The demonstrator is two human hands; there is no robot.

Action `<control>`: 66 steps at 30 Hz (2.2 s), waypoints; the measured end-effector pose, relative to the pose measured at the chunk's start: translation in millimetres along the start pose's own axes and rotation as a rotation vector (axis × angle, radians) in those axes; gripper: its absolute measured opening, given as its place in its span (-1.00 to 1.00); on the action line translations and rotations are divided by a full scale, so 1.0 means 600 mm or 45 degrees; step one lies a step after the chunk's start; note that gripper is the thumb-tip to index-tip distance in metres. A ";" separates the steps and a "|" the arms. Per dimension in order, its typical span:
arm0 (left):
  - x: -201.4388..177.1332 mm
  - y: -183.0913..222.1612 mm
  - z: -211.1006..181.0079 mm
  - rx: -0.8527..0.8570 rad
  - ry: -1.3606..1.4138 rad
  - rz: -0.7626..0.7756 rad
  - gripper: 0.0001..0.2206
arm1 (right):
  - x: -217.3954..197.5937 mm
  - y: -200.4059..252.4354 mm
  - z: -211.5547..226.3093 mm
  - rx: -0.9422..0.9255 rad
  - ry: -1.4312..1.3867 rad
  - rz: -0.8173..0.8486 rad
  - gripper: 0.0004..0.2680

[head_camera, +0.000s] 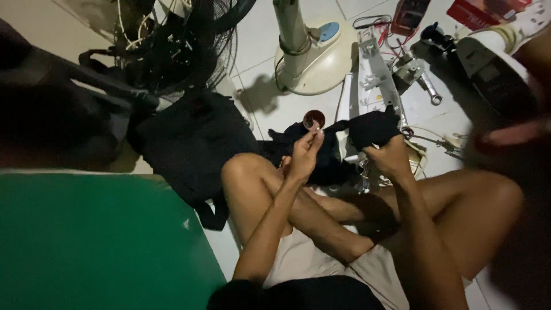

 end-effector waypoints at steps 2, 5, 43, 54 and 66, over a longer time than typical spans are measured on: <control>0.003 0.010 0.023 -0.009 -0.018 0.014 -0.78 | 0.015 0.006 -0.065 0.059 0.006 -0.108 -0.63; 0.017 0.022 0.035 -0.068 -0.012 0.067 -0.71 | 0.026 0.021 -0.123 0.133 -0.005 -0.246 -0.52; 0.049 0.063 -0.055 0.198 -0.635 0.340 -0.38 | 0.056 0.088 -0.207 0.054 -0.124 -0.177 -0.66; 0.037 0.060 -0.032 0.161 -0.414 0.289 -0.51 | 0.054 0.088 -0.201 0.112 -0.219 -0.152 -0.77; 0.036 0.052 -0.044 0.120 -0.282 0.249 -0.58 | 0.003 0.092 -0.263 0.237 -0.140 -0.364 -0.85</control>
Point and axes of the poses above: each hand's wrist, its own y-axis away from the middle knuckle, its own x-axis out of the palm, z = x × y, the point moved 4 cm from there along -y, towards the middle knuckle, and after that the axes turned 11 degrees about z, right-handed, at the moved point
